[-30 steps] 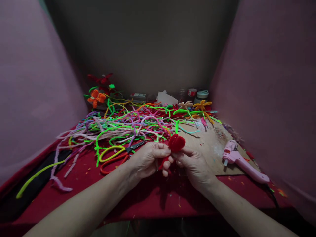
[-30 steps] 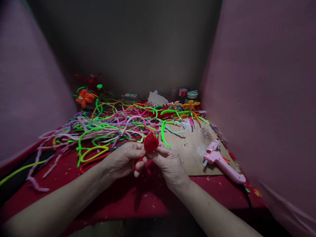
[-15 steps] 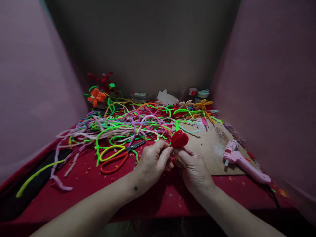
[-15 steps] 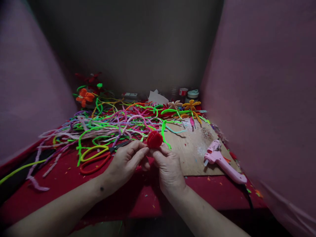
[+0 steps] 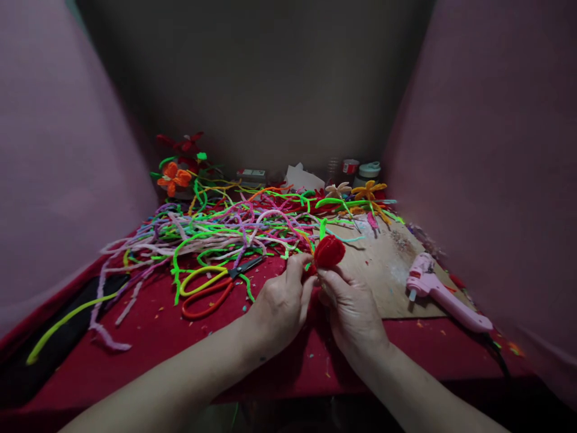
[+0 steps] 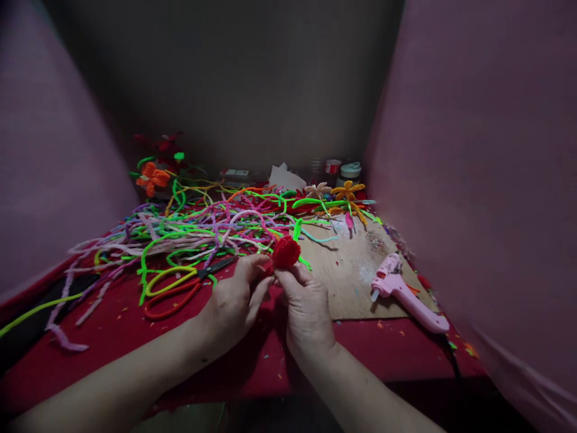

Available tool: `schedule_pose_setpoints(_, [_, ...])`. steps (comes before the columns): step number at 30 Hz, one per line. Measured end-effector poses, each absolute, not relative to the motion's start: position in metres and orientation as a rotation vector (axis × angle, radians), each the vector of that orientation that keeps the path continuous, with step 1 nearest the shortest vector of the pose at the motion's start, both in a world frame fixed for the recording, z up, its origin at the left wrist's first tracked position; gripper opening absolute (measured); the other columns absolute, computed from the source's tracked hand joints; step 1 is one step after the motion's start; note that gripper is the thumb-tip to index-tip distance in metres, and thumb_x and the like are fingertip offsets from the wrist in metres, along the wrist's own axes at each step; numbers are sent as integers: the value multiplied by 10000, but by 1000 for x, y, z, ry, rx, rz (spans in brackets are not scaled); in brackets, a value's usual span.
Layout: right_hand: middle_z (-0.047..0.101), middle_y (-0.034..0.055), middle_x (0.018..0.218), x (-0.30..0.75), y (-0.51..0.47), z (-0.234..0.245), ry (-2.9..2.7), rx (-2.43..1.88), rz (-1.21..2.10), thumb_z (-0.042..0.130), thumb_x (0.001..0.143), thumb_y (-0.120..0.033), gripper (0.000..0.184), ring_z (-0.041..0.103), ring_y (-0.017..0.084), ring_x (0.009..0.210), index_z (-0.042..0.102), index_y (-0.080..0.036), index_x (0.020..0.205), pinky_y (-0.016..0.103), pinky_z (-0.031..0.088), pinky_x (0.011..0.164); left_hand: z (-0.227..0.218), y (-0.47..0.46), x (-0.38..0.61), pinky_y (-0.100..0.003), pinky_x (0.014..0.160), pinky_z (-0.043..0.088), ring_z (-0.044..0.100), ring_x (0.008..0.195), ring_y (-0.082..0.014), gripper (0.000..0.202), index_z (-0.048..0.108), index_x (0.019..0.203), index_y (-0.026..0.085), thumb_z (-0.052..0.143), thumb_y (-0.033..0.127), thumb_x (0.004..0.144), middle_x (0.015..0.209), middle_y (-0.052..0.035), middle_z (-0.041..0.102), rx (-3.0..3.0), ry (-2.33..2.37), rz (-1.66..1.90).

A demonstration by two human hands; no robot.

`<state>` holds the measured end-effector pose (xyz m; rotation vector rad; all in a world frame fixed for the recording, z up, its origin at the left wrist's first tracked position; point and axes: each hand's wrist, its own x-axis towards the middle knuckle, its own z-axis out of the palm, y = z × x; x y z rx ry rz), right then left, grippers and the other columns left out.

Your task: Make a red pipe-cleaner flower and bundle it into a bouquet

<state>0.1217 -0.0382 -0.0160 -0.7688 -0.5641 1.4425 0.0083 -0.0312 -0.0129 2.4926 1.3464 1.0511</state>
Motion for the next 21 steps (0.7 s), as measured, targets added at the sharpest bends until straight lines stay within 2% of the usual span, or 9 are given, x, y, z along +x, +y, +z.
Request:
schedule_pose_setpoints(5, [627, -14, 679, 121, -38, -17, -521, -784, 1441, 716, 622, -212, 95, 485, 95, 585, 687, -166, 700, 207, 360, 535, -23, -28, 3, -277, 620, 510, 648, 758, -204, 308, 442, 1180, 124, 375, 138, 880, 889, -120, 644, 2890, 1260, 1039])
schedule_pose_setpoints(10, [676, 23, 894, 121, -39, -23, -631, -813, 1380, 694, 672, -242, 133, 561, 161, 808, 710, -189, 794, 262, 422, 700, -21, -24, -1, -260, 561, 487, 639, 699, -198, 288, 515, 1119, 101, 380, 126, 865, 819, -126, 650, 2922, 1267, 985])
schedule_pose_setpoints(13, [673, 21, 916, 123, -39, -25, -747, -835, 1294, 685, 698, -259, 207, 555, 189, 902, 708, -220, 900, 315, 421, 807, -11, -25, -2, -248, 611, 475, 626, 722, -175, 229, 556, 1027, 129, 396, 155, 866, 828, -107, 644, 2723, 1207, 1045])
schedule_pose_setpoints(15, [667, 18, 900, 125, -39, -24, -818, -838, 1264, 680, 711, -264, 222, 547, 194, 927, 706, -235, 930, 334, 411, 844, -1, -28, -2, -226, 604, 456, 602, 673, -141, 192, 558, 988, 146, 420, 171, 858, 798, -72, 627, 2506, 1152, 1075])
schedule_pose_setpoints(18, [655, 22, 917, 129, -39, -22, -873, -808, 1256, 682, 715, -261, 185, 539, 203, 951, 719, -242, 895, 347, 399, 868, 13, -33, -2, -178, 474, 389, 486, 470, -70, 125, 545, 913, 173, 442, 218, 858, 615, 25, 526, 2039, 1084, 1016])
schedule_pose_setpoints(21, [643, 14, 840, 132, -39, -21, -902, -767, 1276, 682, 715, -241, 157, 538, 199, 929, 726, -246, 866, 335, 402, 842, 22, -35, -2, -166, 383, 327, 419, 383, -50, 107, 522, 876, 181, 464, 267, 851, 569, 53, 483, 1633, 1004, 962])
